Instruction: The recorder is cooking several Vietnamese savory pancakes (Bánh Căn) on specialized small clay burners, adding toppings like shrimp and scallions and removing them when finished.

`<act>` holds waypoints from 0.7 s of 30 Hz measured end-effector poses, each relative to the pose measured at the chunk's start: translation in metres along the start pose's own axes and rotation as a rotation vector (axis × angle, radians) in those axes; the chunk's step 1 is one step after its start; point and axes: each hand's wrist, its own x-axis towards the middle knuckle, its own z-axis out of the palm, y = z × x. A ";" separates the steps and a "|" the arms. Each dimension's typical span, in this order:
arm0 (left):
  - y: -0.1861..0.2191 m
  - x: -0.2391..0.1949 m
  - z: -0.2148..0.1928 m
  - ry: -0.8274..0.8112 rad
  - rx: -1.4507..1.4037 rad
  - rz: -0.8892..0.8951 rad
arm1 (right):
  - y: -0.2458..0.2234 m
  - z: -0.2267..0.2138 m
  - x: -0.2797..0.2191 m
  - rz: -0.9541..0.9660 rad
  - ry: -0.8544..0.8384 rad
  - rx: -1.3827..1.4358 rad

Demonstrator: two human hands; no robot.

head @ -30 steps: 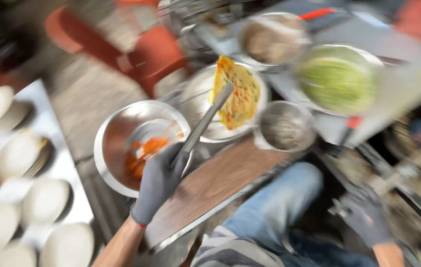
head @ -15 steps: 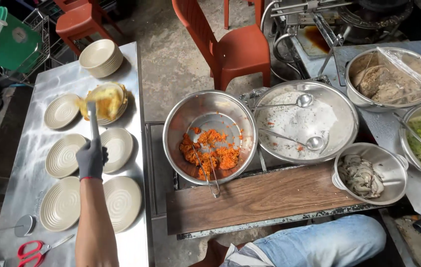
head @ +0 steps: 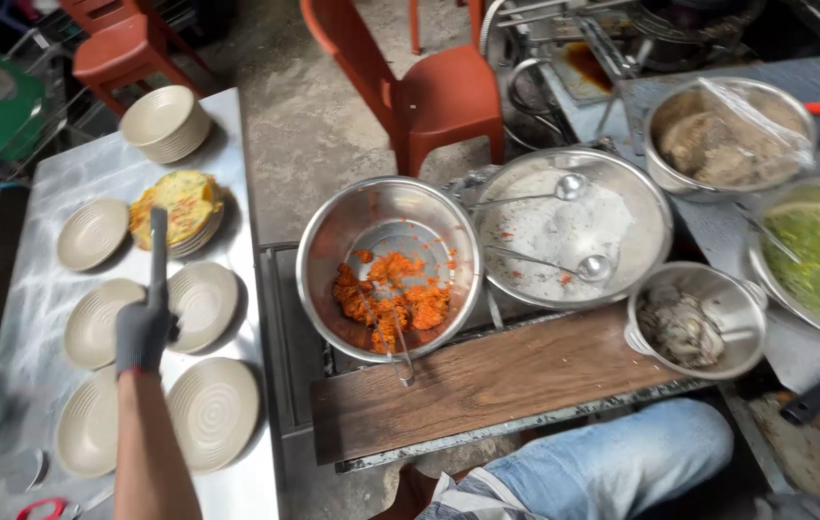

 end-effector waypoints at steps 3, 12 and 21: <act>0.131 -0.156 -0.038 0.161 0.490 0.070 | -0.110 -0.030 0.008 0.092 0.039 -0.046; 0.232 -0.363 0.199 -0.935 0.503 0.849 | -0.195 -0.098 0.056 0.279 -0.003 -0.099; 0.325 -0.286 0.323 -0.360 0.342 1.413 | -0.211 -0.119 0.076 0.399 -0.195 -0.174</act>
